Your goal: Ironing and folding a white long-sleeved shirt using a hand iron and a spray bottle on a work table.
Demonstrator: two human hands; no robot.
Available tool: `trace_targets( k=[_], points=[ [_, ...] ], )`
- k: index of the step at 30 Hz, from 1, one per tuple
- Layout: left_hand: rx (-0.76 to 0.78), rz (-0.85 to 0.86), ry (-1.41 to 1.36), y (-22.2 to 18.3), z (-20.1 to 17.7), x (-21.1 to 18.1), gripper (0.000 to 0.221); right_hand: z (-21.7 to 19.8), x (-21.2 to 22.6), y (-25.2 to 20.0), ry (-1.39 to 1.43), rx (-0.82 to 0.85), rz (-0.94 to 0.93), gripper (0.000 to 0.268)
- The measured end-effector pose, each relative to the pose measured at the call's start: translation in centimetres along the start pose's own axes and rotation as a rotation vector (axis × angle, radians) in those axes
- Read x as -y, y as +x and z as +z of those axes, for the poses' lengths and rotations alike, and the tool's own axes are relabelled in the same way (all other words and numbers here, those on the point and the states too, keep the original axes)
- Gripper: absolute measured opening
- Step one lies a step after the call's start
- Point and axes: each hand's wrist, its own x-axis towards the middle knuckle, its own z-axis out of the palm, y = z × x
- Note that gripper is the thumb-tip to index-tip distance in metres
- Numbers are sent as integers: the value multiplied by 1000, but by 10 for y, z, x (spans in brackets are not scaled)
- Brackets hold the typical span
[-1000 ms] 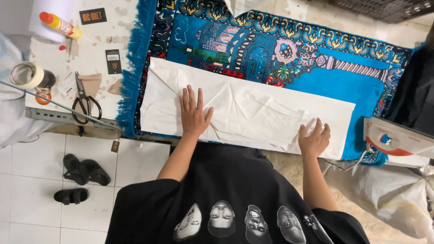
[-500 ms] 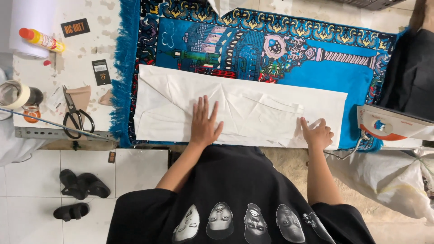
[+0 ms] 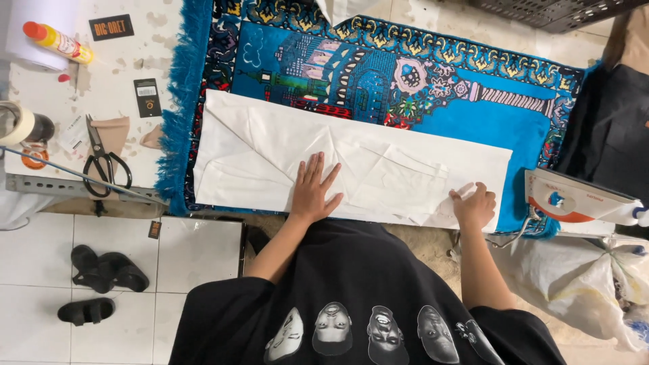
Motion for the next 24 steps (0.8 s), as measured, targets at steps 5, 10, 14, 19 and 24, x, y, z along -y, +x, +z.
trace_targets(
  k=[5,10,14,19,24],
  points=[
    [13,-114,86,7,-9,19,63,-5,51,-58,14,-92,-364,60],
    [98,-261,37,15,-37,56,79,15,59,-61,42,164,-338,67],
    [-114,-460,325,28,-55,114,59,15,57,-58,48,198,-343,68],
    [161,-718,317,37,-79,145,64,31,53,-48,53,190,-338,70],
    [-13,-637,375,36,-74,121,61,41,43,-48,80,134,-382,70]
  ],
)
